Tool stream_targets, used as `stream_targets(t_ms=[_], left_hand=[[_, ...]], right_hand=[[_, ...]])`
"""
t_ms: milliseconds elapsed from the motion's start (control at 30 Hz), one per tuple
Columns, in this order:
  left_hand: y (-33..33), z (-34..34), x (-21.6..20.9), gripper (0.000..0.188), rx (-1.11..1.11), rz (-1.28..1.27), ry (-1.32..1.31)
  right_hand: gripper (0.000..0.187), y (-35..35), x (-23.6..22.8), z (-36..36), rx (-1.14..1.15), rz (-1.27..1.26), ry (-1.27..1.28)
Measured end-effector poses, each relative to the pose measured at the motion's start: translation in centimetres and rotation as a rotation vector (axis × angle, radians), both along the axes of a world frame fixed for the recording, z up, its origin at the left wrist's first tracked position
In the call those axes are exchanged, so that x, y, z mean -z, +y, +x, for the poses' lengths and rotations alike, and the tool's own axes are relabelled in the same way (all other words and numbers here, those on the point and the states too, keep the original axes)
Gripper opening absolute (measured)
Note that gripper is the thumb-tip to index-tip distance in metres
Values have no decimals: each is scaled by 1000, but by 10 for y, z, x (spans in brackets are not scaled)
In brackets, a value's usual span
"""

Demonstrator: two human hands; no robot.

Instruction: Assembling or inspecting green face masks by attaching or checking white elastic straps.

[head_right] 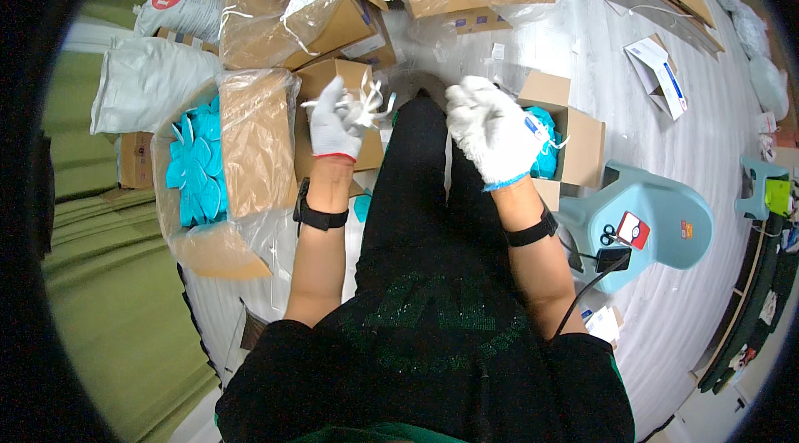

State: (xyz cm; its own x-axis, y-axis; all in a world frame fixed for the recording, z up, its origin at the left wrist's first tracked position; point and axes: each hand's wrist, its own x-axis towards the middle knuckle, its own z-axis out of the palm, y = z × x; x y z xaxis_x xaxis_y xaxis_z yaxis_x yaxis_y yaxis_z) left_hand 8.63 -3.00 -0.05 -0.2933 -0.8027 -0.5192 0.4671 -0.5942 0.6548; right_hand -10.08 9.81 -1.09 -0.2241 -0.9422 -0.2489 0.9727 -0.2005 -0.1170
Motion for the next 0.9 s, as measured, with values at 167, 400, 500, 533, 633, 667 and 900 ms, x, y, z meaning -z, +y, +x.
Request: stream_targets(t_ms=[167,400,500,533,633,667,900], left_hand=[[17,-5,11,33,106,-83,-114],[39,-12,37,41,229,-136,-235],[43,-18,61,31,14,-40,-191],[40,-15,73,31,10,-37,-192],[31,-6,102,9,48,-434,-687],[34,-5,108,9,40,-428,-687],[48,-20,111,17,124,-132,-405]], right_hand=[[31,-15,2,22,-411,-21,394],[30,-36,-13,50,-541,75,1868],[27,-31,21,65,-488,-5,1288],[27,-27,28,70,-493,-5,1286],[26,-9,36,88,-602,277,838],[26,-7,41,91,-611,277,840],[33,-9,74,85,-220,266,1367]])
